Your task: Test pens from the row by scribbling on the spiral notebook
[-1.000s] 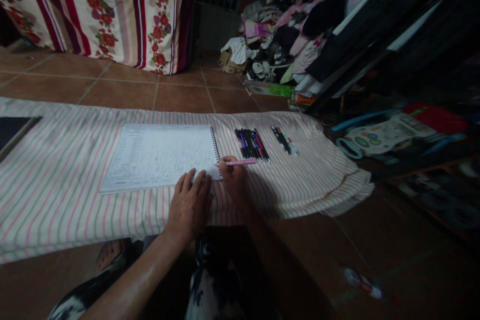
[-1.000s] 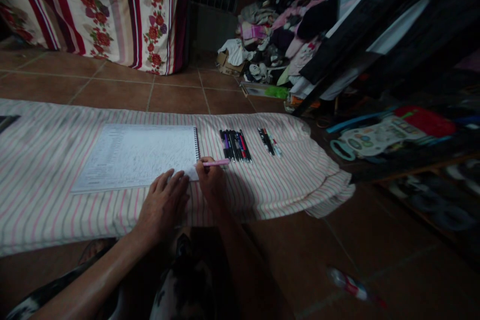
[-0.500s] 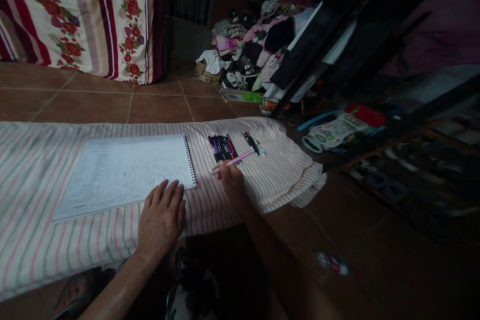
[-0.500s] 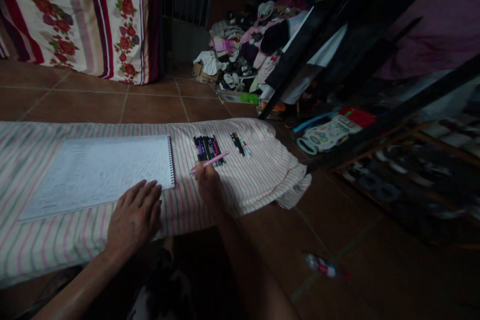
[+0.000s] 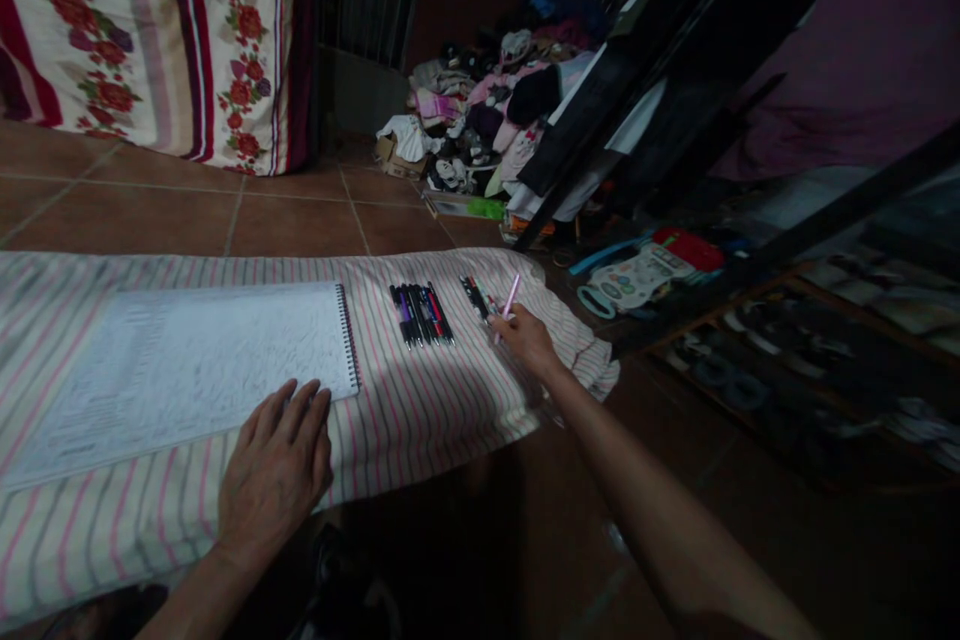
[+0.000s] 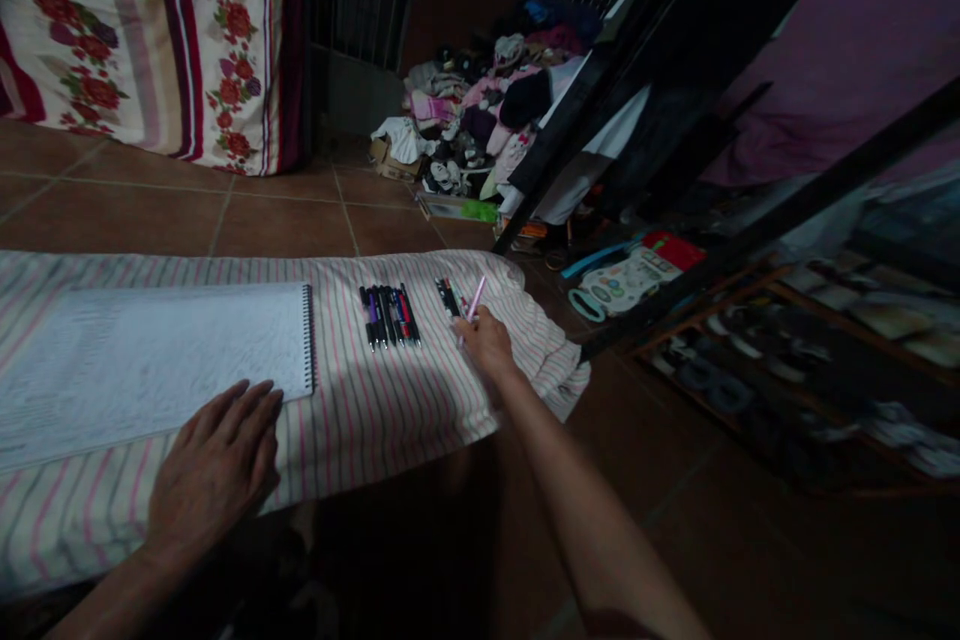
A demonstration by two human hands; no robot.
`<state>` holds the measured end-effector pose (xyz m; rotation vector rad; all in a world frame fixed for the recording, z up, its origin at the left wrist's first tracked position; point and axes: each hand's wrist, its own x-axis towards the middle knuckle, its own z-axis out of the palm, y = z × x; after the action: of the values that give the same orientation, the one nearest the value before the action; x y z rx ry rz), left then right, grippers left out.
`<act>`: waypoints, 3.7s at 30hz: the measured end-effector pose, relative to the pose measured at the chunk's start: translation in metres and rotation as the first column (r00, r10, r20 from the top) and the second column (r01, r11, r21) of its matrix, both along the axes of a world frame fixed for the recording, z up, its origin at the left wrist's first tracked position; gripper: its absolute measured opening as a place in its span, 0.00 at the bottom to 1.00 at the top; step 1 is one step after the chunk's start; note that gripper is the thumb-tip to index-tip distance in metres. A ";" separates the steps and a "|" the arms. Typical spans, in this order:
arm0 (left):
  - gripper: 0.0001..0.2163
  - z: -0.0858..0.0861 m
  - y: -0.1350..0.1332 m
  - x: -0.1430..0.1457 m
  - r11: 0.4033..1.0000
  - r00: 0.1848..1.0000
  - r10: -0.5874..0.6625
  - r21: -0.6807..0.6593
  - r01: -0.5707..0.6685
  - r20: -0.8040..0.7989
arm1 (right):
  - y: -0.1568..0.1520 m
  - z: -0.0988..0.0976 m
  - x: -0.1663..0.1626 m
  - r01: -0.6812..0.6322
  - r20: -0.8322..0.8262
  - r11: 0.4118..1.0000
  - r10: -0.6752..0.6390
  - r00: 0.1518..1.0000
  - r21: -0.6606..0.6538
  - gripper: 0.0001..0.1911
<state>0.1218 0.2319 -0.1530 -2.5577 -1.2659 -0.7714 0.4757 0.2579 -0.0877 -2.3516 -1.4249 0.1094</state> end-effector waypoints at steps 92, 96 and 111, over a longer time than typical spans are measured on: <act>0.18 -0.003 0.001 0.002 1.000 1.000 0.011 0.010 -0.011 -0.018 | 0.062 -0.017 0.011 0.116 0.341 0.925 0.016 0.940 -0.363 0.17; 0.18 -0.003 0.002 0.002 1.000 1.000 0.020 0.008 -0.019 -0.018 | 0.060 -0.015 0.013 0.105 0.292 0.939 -0.005 0.956 -0.327 0.20; 0.18 -0.003 0.001 0.002 1.000 1.000 0.011 -0.017 -0.011 -0.004 | 0.067 -0.012 -0.015 0.081 -0.030 0.983 -0.087 0.996 -0.167 0.15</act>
<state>0.1240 0.2330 -0.1555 -2.5621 -1.2906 -0.7567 0.4610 0.3248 -0.0997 -2.5259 -1.3436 0.2557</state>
